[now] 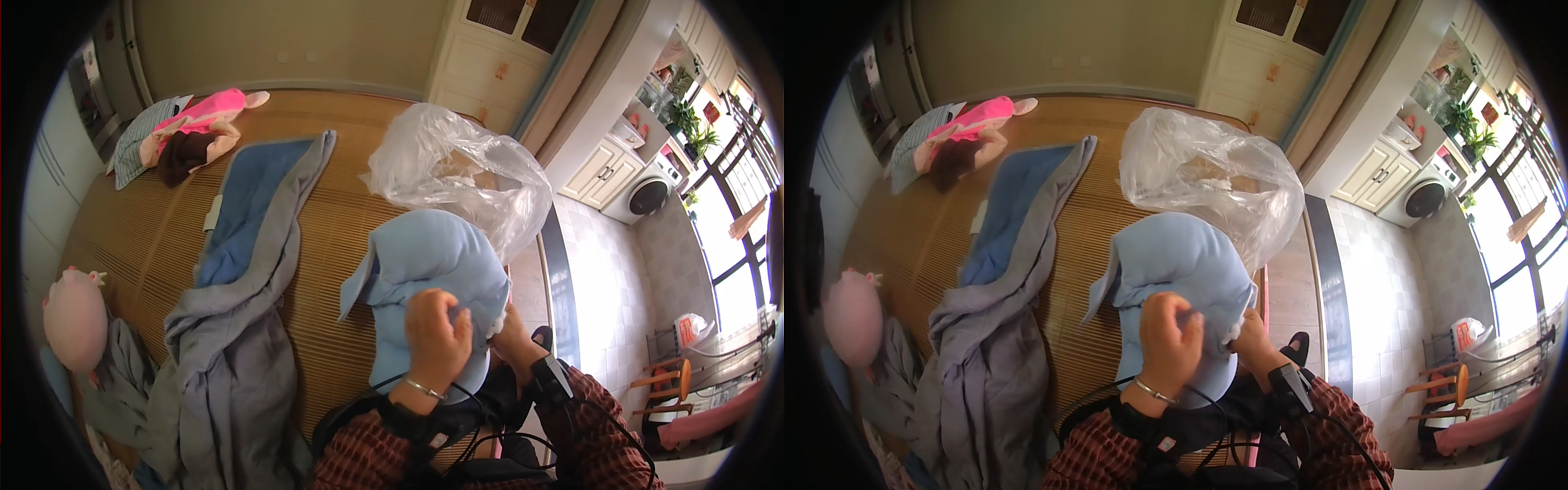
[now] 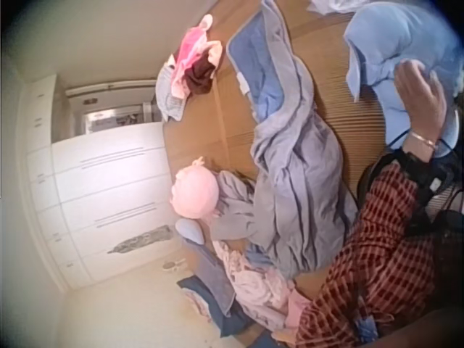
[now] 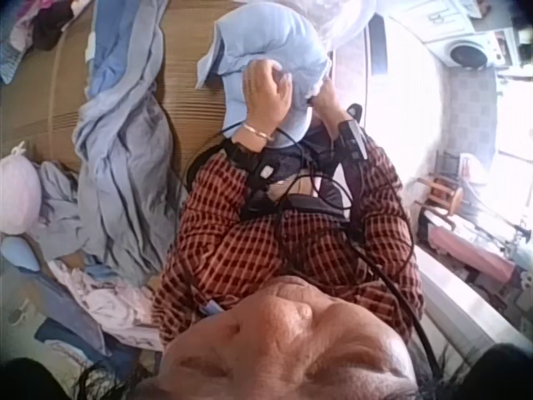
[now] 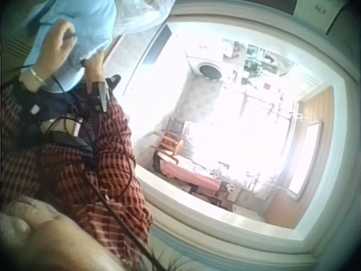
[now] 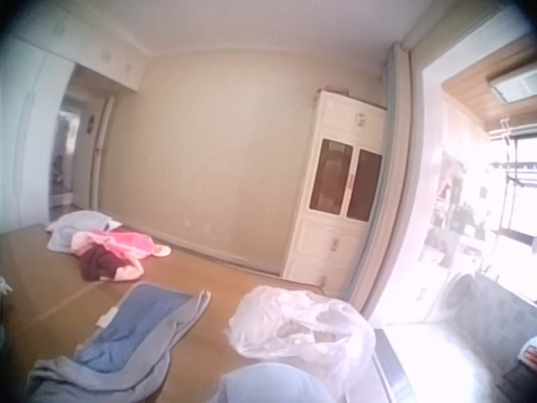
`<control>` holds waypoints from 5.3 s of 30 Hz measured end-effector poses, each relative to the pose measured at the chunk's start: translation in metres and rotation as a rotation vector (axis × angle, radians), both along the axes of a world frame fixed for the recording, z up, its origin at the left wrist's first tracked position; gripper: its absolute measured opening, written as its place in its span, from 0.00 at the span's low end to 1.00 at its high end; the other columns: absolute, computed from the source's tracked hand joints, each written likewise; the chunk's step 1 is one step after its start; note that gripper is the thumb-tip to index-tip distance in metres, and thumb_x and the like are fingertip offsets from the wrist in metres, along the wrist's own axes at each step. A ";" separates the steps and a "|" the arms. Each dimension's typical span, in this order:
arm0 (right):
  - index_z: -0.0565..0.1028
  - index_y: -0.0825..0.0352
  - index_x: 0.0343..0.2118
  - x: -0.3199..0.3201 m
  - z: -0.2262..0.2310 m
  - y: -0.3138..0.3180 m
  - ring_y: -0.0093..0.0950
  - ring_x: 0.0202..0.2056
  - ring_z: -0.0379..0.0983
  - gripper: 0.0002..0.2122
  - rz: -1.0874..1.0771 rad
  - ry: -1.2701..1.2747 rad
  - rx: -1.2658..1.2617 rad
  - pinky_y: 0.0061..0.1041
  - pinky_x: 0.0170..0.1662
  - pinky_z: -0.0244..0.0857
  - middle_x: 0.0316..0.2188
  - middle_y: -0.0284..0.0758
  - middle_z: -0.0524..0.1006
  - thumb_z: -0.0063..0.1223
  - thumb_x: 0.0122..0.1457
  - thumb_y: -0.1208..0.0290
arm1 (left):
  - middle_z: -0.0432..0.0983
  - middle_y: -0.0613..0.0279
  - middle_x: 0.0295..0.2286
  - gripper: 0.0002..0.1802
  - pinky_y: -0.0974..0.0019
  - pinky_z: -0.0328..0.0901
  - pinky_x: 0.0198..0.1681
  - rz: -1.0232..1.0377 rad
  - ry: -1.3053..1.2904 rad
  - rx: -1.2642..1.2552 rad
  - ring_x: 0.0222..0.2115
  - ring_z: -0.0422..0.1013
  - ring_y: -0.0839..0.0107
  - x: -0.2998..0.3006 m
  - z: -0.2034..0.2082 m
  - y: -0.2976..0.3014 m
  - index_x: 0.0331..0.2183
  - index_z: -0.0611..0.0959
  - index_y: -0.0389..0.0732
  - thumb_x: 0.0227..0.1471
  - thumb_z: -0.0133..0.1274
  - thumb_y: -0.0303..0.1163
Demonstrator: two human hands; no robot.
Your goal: The recorder is stuffing a blue pillow with white filling from a plastic bag.
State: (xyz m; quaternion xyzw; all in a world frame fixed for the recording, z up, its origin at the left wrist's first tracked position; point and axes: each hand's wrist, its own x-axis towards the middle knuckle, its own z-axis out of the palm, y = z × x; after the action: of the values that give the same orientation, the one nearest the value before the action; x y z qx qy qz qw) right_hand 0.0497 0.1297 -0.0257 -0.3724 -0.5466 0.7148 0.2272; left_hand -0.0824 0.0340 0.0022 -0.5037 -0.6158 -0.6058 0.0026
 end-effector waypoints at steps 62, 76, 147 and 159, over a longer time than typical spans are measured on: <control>0.73 0.67 0.39 -0.042 -0.030 0.013 0.38 0.37 0.72 0.11 0.724 -0.067 0.783 0.32 0.37 0.65 0.32 0.40 0.76 0.48 0.51 0.76 | 0.69 0.50 0.15 0.13 0.52 0.60 0.22 -0.219 -0.186 -0.282 0.19 0.66 0.48 -0.008 -0.014 0.024 0.15 0.69 0.39 0.45 0.49 0.33; 0.66 0.62 0.52 -0.096 0.067 0.114 0.42 0.48 0.67 0.24 0.044 -0.514 1.345 0.35 0.55 0.56 0.46 0.43 0.72 0.49 0.48 0.70 | 0.70 0.51 0.18 0.12 0.56 0.60 0.24 0.236 -0.233 -0.429 0.20 0.67 0.52 -0.055 -0.006 0.016 0.18 0.71 0.37 0.45 0.50 0.34; 0.68 0.62 0.50 -0.006 0.121 0.160 0.29 0.46 0.69 0.23 -0.334 0.503 0.081 0.30 0.52 0.63 0.45 0.33 0.73 0.43 0.58 0.51 | 0.69 0.56 0.16 0.10 0.54 0.62 0.23 -0.010 0.015 -0.315 0.20 0.67 0.55 -0.034 -0.013 0.028 0.17 0.71 0.40 0.41 0.54 0.33; 0.65 0.67 0.49 -0.122 0.161 0.211 0.29 0.40 0.69 0.17 0.020 1.076 -0.036 0.28 0.46 0.64 0.38 0.33 0.72 0.42 0.61 0.63 | 0.69 0.57 0.16 0.11 0.54 0.62 0.22 0.005 0.058 -0.346 0.20 0.68 0.56 -0.033 -0.018 0.025 0.17 0.71 0.41 0.41 0.55 0.34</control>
State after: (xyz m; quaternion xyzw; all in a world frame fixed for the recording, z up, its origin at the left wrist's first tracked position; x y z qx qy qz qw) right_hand -0.0727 0.3406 0.1351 0.0478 -0.3441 0.8159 0.4621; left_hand -0.1155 0.0591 -0.0159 -0.5125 -0.7119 -0.4759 -0.0649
